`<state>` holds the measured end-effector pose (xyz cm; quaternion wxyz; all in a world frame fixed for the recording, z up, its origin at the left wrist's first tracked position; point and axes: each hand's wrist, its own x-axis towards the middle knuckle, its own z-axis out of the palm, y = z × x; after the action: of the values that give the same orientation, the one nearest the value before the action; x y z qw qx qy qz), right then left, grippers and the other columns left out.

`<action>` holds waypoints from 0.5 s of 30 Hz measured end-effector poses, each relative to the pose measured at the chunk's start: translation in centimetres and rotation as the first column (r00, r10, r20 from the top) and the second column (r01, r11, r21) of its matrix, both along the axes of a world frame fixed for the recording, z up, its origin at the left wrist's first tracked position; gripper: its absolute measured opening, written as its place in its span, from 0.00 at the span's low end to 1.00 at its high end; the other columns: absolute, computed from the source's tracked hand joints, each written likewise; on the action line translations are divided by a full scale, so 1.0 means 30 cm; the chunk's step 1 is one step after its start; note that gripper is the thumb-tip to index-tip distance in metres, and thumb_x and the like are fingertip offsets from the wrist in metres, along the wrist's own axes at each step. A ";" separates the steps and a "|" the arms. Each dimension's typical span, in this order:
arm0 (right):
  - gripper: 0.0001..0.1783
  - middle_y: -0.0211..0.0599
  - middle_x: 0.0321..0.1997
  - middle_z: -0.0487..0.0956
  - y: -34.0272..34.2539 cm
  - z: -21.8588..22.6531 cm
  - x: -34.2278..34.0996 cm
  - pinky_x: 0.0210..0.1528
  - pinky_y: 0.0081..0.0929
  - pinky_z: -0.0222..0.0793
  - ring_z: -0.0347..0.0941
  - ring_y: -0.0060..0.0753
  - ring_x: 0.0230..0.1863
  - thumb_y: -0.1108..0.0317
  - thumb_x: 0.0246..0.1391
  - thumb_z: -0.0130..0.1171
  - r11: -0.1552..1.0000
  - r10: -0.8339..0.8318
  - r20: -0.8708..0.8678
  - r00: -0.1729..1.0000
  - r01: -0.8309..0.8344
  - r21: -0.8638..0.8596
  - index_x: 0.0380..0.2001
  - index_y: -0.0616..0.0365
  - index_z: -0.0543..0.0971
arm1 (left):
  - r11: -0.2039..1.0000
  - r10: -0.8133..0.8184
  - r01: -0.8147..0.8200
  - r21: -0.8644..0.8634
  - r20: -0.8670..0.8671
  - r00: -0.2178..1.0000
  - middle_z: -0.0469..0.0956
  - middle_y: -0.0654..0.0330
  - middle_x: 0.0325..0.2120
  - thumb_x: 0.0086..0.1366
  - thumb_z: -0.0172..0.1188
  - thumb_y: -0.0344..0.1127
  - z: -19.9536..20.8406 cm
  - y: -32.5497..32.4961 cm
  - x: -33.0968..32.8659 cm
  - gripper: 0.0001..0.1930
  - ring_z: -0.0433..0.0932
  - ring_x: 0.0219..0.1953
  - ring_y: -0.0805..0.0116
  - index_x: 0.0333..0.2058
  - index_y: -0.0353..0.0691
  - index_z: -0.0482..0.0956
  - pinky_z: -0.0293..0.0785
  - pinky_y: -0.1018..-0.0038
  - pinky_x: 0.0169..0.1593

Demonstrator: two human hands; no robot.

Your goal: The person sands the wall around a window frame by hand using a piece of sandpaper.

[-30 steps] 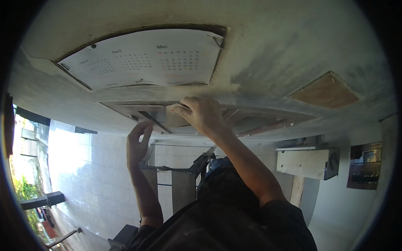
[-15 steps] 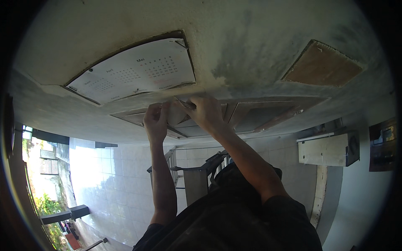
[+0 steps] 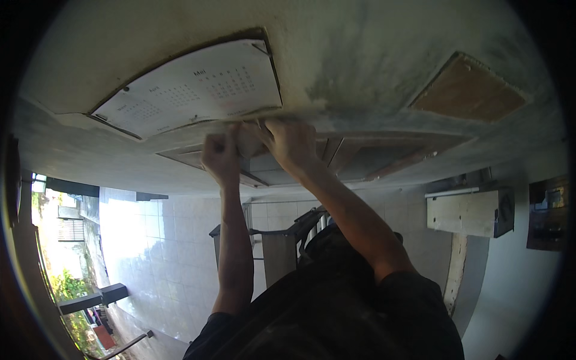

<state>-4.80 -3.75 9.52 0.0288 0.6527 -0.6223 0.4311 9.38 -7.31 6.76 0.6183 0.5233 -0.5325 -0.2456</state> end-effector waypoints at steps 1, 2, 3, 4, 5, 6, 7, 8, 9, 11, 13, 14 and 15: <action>0.25 0.42 0.13 0.72 -0.012 -0.030 -0.004 0.18 0.36 0.63 0.70 0.43 0.13 0.54 0.51 0.67 1.000 0.011 -0.005 1.000 -0.011 -0.016 0.12 0.58 0.71 | 1.000 0.016 -0.015 -0.015 0.079 0.997 0.74 0.62 0.13 0.51 0.75 0.36 -0.067 -0.006 0.007 0.18 0.68 0.16 0.81 0.18 0.35 0.73 0.67 0.82 0.24; 0.26 0.42 0.13 0.72 -0.016 -0.105 -0.006 0.18 0.36 0.62 0.69 0.42 0.13 0.54 0.51 0.68 0.998 0.016 0.053 0.998 -0.013 -0.057 0.11 0.58 0.70 | 0.999 0.030 -0.026 -0.027 0.156 0.987 0.74 0.62 0.13 0.51 0.75 0.35 -0.117 -0.012 0.003 0.18 0.68 0.16 0.81 0.18 0.35 0.73 0.67 0.82 0.24; 0.26 0.41 0.13 0.71 -0.017 -0.150 -0.020 0.18 0.36 0.61 0.68 0.42 0.12 0.54 0.51 0.68 0.996 0.010 0.109 0.994 0.000 -0.087 0.11 0.58 0.70 | 0.998 0.024 -0.019 -0.053 0.092 0.995 0.74 0.62 0.13 0.50 0.76 0.34 -0.140 -0.012 -0.028 0.17 0.68 0.17 0.81 0.19 0.36 0.73 0.68 0.82 0.24; 0.26 0.41 0.13 0.71 -0.028 -0.130 -0.013 0.18 0.36 0.61 0.68 0.42 0.12 0.54 0.51 0.68 0.996 0.015 0.111 0.994 -0.005 -0.089 0.11 0.58 0.70 | 0.998 0.029 -0.024 -0.055 0.094 0.995 0.74 0.62 0.13 0.50 0.76 0.34 -0.138 -0.024 -0.020 0.17 0.68 0.17 0.81 0.19 0.36 0.73 0.68 0.82 0.24; 0.26 0.42 0.12 0.71 -0.017 -0.095 -0.010 0.17 0.35 0.62 0.69 0.40 0.12 0.54 0.51 0.68 0.998 0.011 0.054 0.998 -0.008 -0.065 0.10 0.58 0.70 | 0.983 0.108 -0.090 -0.159 0.113 0.988 0.74 0.62 0.13 0.50 0.76 0.34 -0.138 -0.019 -0.016 0.17 0.68 0.17 0.81 0.19 0.37 0.73 0.67 0.82 0.24; 0.26 0.42 0.12 0.72 -0.013 -0.062 -0.006 0.17 0.33 0.62 0.70 0.39 0.12 0.54 0.51 0.68 0.999 0.010 -0.003 1.000 -0.010 -0.040 0.10 0.58 0.71 | 0.953 0.187 -0.150 -0.262 0.125 0.974 0.74 0.63 0.13 0.49 0.76 0.33 -0.138 -0.020 -0.011 0.17 0.68 0.17 0.81 0.19 0.37 0.73 0.67 0.81 0.24; 0.26 0.42 0.12 0.72 -0.011 -0.026 -0.004 0.17 0.33 0.62 0.70 0.39 0.12 0.54 0.51 0.68 1.000 0.008 -0.001 1.000 -0.009 -0.019 0.10 0.58 0.71 | 0.956 0.205 -0.180 -0.232 0.086 0.975 0.73 0.62 0.13 0.50 0.76 0.34 -0.077 -0.021 -0.019 0.17 0.67 0.17 0.80 0.19 0.37 0.73 0.67 0.81 0.23; 0.26 0.42 0.12 0.71 -0.028 0.008 0.005 0.17 0.32 0.62 0.70 0.37 0.11 0.54 0.51 0.68 0.998 0.015 0.029 0.999 -0.013 -0.058 0.10 0.58 0.70 | 0.959 0.205 -0.182 -0.216 0.093 0.974 0.73 0.62 0.13 0.50 0.76 0.34 -0.064 -0.026 -0.016 0.17 0.67 0.17 0.80 0.19 0.37 0.73 0.67 0.81 0.23; 0.27 0.42 0.11 0.71 -0.028 0.019 0.013 0.16 0.31 0.62 0.69 0.36 0.11 0.53 0.51 0.68 0.995 0.022 0.060 0.998 -0.016 -0.097 0.10 0.57 0.70 | 0.967 0.197 -0.169 -0.191 0.140 0.970 0.73 0.62 0.13 0.50 0.76 0.34 -0.058 -0.027 -0.012 0.16 0.66 0.17 0.81 0.20 0.38 0.73 0.66 0.81 0.23; 0.27 0.41 0.11 0.71 -0.014 -0.034 0.006 0.15 0.30 0.62 0.69 0.35 0.10 0.53 0.51 0.68 0.996 0.015 0.028 1.000 -0.013 -0.093 0.09 0.57 0.69 | 0.974 0.157 -0.126 -0.190 0.160 0.974 0.72 0.65 0.13 0.51 0.75 0.36 -0.070 -0.031 -0.013 0.17 0.66 0.18 0.81 0.20 0.37 0.73 0.65 0.82 0.24; 0.28 0.40 0.10 0.71 -0.019 -0.082 -0.006 0.15 0.30 0.61 0.68 0.34 0.09 0.52 0.51 0.68 0.996 -0.004 -0.006 1.000 0.004 -0.092 0.09 0.57 0.69 | 0.994 0.055 -0.048 -0.100 0.069 0.996 0.72 0.65 0.13 0.52 0.75 0.36 -0.095 -0.013 -0.026 0.17 0.67 0.18 0.81 0.20 0.37 0.73 0.66 0.82 0.24; 0.28 0.39 0.10 0.71 -0.020 -0.101 -0.005 0.14 0.30 0.61 0.67 0.34 0.08 0.52 0.51 0.68 0.994 -0.002 -0.001 1.000 0.001 -0.109 0.09 0.57 0.69 | 0.999 -0.044 0.044 0.000 -0.025 0.999 0.72 0.65 0.13 0.52 0.75 0.36 -0.096 0.001 -0.023 0.18 0.67 0.18 0.81 0.20 0.36 0.72 0.66 0.83 0.24; 0.28 0.38 0.09 0.71 -0.022 -0.117 -0.007 0.14 0.30 0.61 0.67 0.34 0.08 0.51 0.51 0.68 0.992 0.002 0.003 1.000 -0.002 -0.125 0.09 0.57 0.69 | 0.990 -0.110 0.109 0.092 0.007 0.994 0.73 0.65 0.14 0.55 0.73 0.39 -0.091 0.001 0.001 0.17 0.68 0.19 0.82 0.22 0.33 0.75 0.66 0.82 0.24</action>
<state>-5.00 -4.42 6.02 0.0683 0.6494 -0.5935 0.4705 9.43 -7.28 4.04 0.5761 0.5223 -0.5524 -0.3002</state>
